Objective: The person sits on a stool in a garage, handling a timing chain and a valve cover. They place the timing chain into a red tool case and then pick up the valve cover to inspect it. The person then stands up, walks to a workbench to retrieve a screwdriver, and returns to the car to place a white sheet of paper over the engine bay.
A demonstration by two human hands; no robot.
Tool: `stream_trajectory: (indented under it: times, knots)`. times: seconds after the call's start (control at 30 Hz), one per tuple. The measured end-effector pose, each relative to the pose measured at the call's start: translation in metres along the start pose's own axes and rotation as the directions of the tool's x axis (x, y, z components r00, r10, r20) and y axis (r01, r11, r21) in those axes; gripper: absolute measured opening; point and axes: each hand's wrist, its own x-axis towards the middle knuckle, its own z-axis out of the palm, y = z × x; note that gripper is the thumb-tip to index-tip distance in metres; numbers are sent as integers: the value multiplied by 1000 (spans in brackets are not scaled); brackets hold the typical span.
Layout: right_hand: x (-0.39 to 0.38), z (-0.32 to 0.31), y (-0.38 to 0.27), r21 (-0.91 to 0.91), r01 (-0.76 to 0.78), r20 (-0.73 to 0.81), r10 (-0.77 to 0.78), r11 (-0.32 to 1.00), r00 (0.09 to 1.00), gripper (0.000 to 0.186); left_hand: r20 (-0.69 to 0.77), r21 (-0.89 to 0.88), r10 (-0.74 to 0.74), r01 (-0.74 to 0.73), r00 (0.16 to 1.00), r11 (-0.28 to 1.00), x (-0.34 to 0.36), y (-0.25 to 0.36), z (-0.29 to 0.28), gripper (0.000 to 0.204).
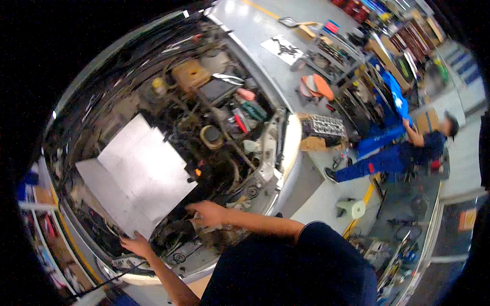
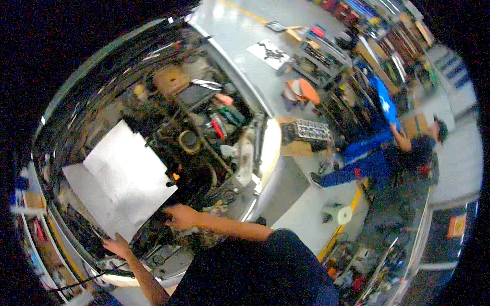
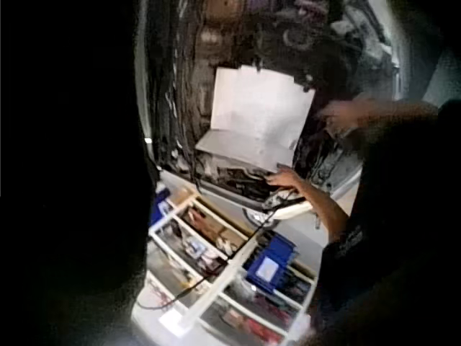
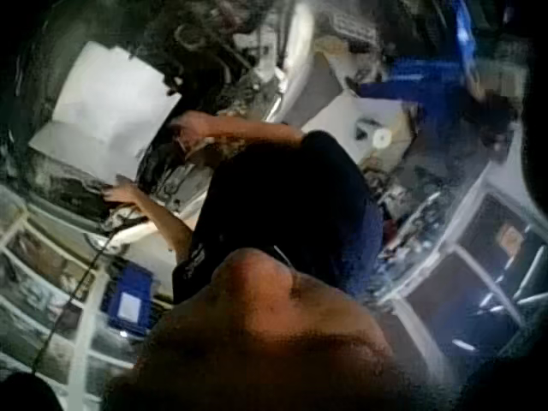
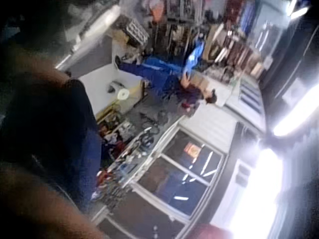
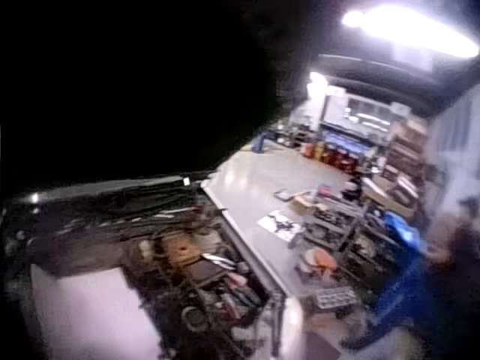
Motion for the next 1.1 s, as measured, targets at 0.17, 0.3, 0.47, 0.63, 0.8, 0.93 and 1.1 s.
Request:
stream_trajectory:
  times: [0.17, 0.3, 0.47, 0.63, 0.8, 0.93, 1.1]
  knots:
    - [-185, -49, 23, -7, -278, -18, 278, 960, 960, 45, 151, -210, 131, -97, 980, 973, -92, 62, -54, 70]
    - [-271, -43, 78, 71, -271, -244, 280, 960, 929, 43, 246, -249, 348, -288, 905, 925, -192, 91, -53, 70]
    - [-323, -59, 105, 179, -343, -308, 383, 922, 871, 41, 329, -335, 448, -341, 831, 878, -283, 145, -75, 72]
    - [-366, -79, 127, 51, -343, -377, 336, 938, 863, 34, 586, -251, 455, -384, 670, 889, -297, 191, -90, 79]
    - [-416, -100, 132, 344, -231, -439, 373, 910, 817, 32, 447, -278, 435, -341, 781, 898, -308, 161, -81, 87]
    - [-460, -105, 157, 231, -291, -349, 358, 928, 866, 46, 525, -281, 403, -294, 749, 913, -334, 156, -101, 85]
    - [-479, -112, 170, 427, -350, -278, 489, 834, 827, 33, 495, -276, 339, -225, 800, 934, -365, 152, -117, 77]
